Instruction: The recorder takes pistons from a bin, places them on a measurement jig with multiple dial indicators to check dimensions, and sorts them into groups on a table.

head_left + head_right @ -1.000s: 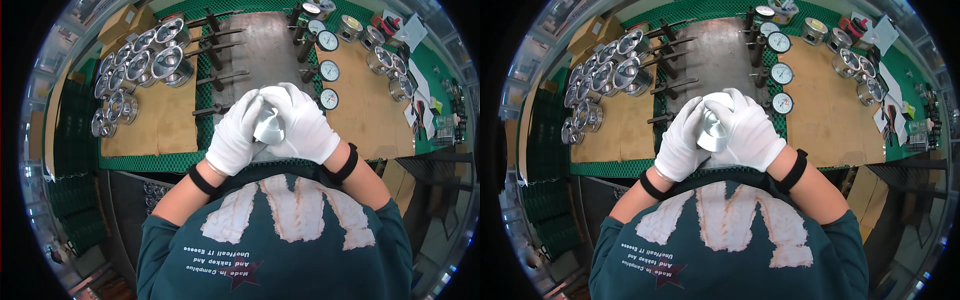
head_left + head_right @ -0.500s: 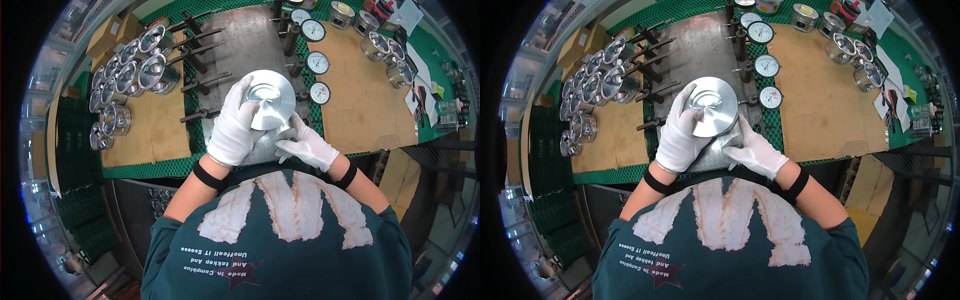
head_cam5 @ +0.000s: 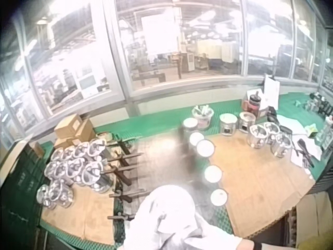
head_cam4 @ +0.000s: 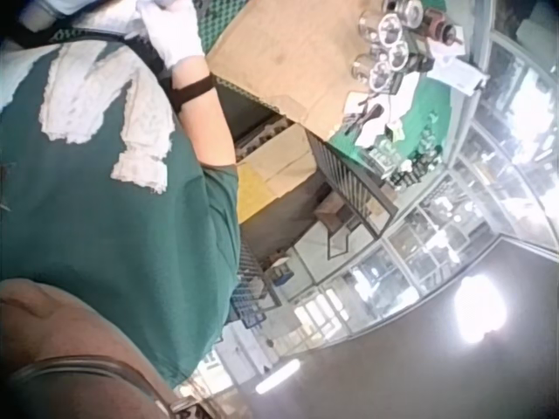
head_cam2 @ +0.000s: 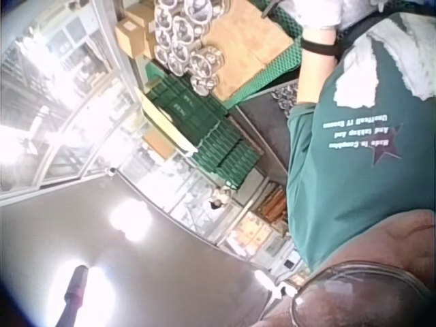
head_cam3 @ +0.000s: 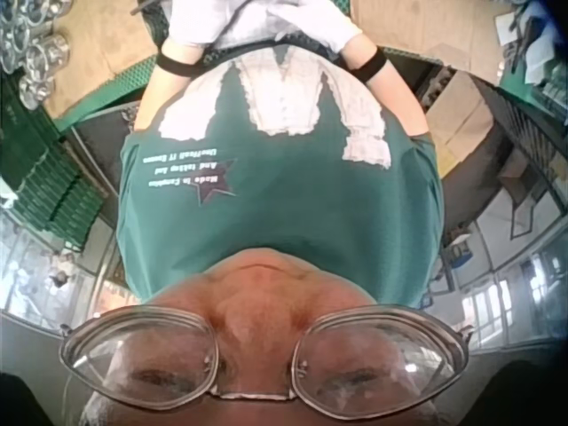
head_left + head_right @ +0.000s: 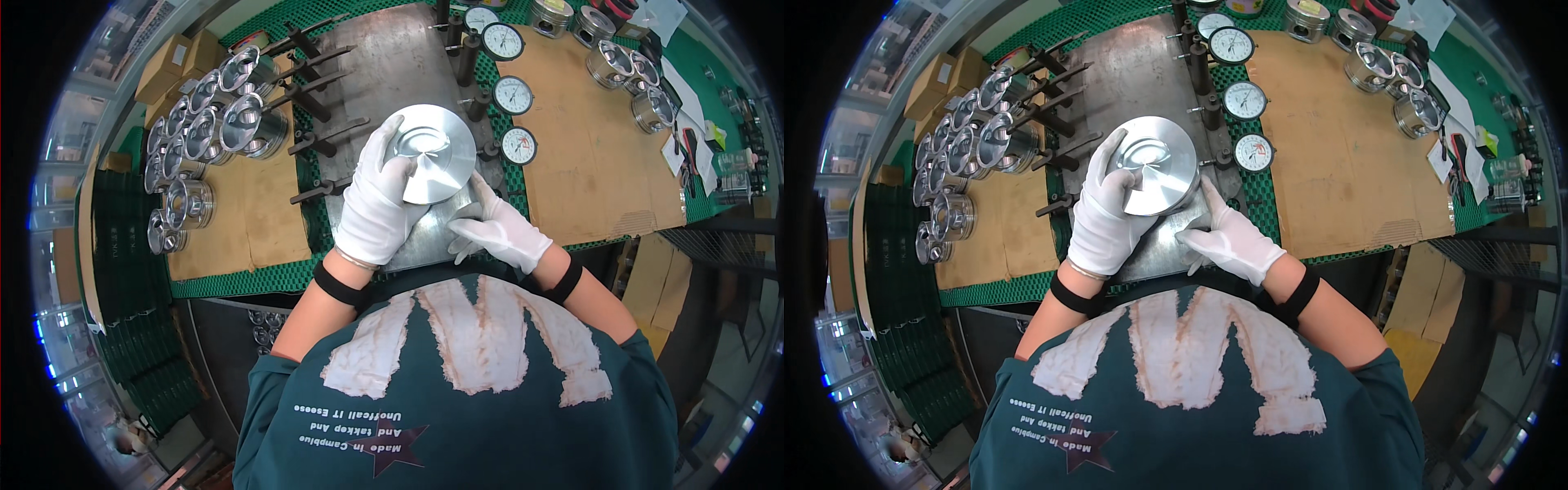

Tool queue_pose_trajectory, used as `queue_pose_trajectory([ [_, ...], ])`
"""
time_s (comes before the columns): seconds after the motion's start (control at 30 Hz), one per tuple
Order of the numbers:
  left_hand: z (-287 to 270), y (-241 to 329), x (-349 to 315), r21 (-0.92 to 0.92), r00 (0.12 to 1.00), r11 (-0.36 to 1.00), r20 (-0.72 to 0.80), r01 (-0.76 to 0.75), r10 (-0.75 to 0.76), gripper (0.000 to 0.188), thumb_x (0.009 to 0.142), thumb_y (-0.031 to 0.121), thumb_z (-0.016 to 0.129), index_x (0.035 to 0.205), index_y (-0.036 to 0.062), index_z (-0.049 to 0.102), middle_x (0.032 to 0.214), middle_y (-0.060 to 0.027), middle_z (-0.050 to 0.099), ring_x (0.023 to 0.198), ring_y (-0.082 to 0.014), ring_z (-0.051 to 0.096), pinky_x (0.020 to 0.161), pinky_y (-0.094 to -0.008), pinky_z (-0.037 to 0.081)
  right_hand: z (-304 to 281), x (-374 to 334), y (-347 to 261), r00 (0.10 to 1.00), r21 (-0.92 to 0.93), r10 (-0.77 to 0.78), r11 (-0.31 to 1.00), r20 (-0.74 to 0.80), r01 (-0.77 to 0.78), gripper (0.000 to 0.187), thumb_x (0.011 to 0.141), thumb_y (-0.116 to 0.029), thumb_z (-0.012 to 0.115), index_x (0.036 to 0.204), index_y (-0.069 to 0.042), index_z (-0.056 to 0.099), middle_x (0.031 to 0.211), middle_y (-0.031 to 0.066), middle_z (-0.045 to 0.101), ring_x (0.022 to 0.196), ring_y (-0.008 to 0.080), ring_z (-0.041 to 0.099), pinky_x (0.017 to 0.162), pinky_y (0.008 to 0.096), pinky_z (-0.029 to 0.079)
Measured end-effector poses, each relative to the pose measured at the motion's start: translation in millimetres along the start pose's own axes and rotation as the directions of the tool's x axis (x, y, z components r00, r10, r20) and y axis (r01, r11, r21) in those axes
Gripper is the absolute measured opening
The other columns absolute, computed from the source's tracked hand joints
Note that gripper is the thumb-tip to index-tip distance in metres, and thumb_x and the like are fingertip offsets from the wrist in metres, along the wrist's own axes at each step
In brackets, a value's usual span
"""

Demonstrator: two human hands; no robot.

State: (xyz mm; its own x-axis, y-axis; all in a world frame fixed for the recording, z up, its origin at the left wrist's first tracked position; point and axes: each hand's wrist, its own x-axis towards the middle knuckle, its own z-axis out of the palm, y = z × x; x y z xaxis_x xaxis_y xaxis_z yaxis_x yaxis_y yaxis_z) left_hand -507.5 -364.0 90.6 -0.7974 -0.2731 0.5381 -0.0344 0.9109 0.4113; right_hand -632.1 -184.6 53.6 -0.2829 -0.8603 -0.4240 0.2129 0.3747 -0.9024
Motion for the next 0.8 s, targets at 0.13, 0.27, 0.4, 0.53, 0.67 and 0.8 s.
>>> queue_pose_trajectory([
  [0.13,0.8,1.9,0.6,0.011,1.000,1.000,-0.001,0.016,-0.016,0.056,0.065,0.013,0.087,0.101,0.0085,0.045,0.143,-0.0252,0.046,0.112,-0.0425,0.061,0.080,-0.0397,0.056,0.5,3.9,3.8,0.999,-0.024,-0.016,1.000,-0.035,0.016,0.102,0.085,-0.028,0.070,0.156,0.006,0.005,0.115,0.0262,0.065,0.100,0.0269,0.066,0.092,0.0318,0.050],
  [0.27,1.6,2.8,-0.1,0.017,1.000,1.000,-0.017,0.010,-0.010,0.055,0.065,0.013,0.087,0.102,0.0084,0.046,0.143,-0.0253,0.046,0.113,-0.0429,0.060,0.080,-0.0400,0.056,0.3,5.7,3.0,0.999,-0.078,-0.027,0.997,-0.042,0.024,0.102,0.084,-0.029,0.069,0.156,0.005,0.005,0.117,0.0276,0.064,0.102,0.0290,0.066,0.093,0.0323,0.050],
  [0.4,1.2,2.8,-1.2,0.018,1.000,1.000,-0.007,0.018,-0.018,0.056,0.065,0.013,0.086,0.103,0.0082,0.046,0.143,-0.0253,0.045,0.112,-0.0429,0.060,0.080,-0.0403,0.057,0.5,9.3,7.7,0.998,-0.102,-0.029,0.995,-0.060,0.022,0.103,0.082,-0.031,0.069,0.156,0.004,0.006,0.118,0.0299,0.063,0.104,0.0326,0.066,0.094,0.0329,0.049],
  [0.53,1.7,2.4,-1.7,0.029,1.000,0.999,-0.016,0.023,-0.023,0.056,0.066,0.013,0.086,0.104,0.0080,0.045,0.144,-0.0252,0.045,0.111,-0.0426,0.061,0.079,-0.0407,0.057,1.8,10.6,8.3,0.995,-0.158,-0.039,0.987,-0.090,0.025,0.103,0.083,-0.032,0.069,0.157,0.003,0.006,0.112,0.0293,0.065,0.099,0.0335,0.067,0.090,0.0338,0.051],
  [0.67,4.2,2.0,-4.0,-0.066,0.996,0.995,-0.028,0.081,-0.083,0.053,0.063,0.010,0.085,0.103,0.0068,0.051,0.141,-0.0274,0.046,0.120,-0.0456,0.053,0.095,-0.0464,0.051,4.1,6.9,-1.8,0.996,-0.141,0.038,0.989,-0.084,-0.050,0.103,0.084,-0.032,0.069,0.157,0.001,0.005,0.103,0.0261,0.068,0.091,0.0313,0.069,0.084,0.0335,0.052],
  [0.8,7.2,2.3,-4.1,-0.052,0.996,0.996,-0.038,0.073,-0.075,0.053,0.064,0.010,0.085,0.104,0.0074,0.051,0.143,-0.0258,0.046,0.117,-0.0438,0.057,0.090,-0.0447,0.054,3.2,4.6,-9.4,0.996,-0.061,0.072,0.995,-0.056,-0.075,0.099,0.087,-0.021,0.067,0.158,-0.005,0.000,0.099,0.0193,0.068,0.082,0.0240,0.069,0.073,0.0326,0.056],
])
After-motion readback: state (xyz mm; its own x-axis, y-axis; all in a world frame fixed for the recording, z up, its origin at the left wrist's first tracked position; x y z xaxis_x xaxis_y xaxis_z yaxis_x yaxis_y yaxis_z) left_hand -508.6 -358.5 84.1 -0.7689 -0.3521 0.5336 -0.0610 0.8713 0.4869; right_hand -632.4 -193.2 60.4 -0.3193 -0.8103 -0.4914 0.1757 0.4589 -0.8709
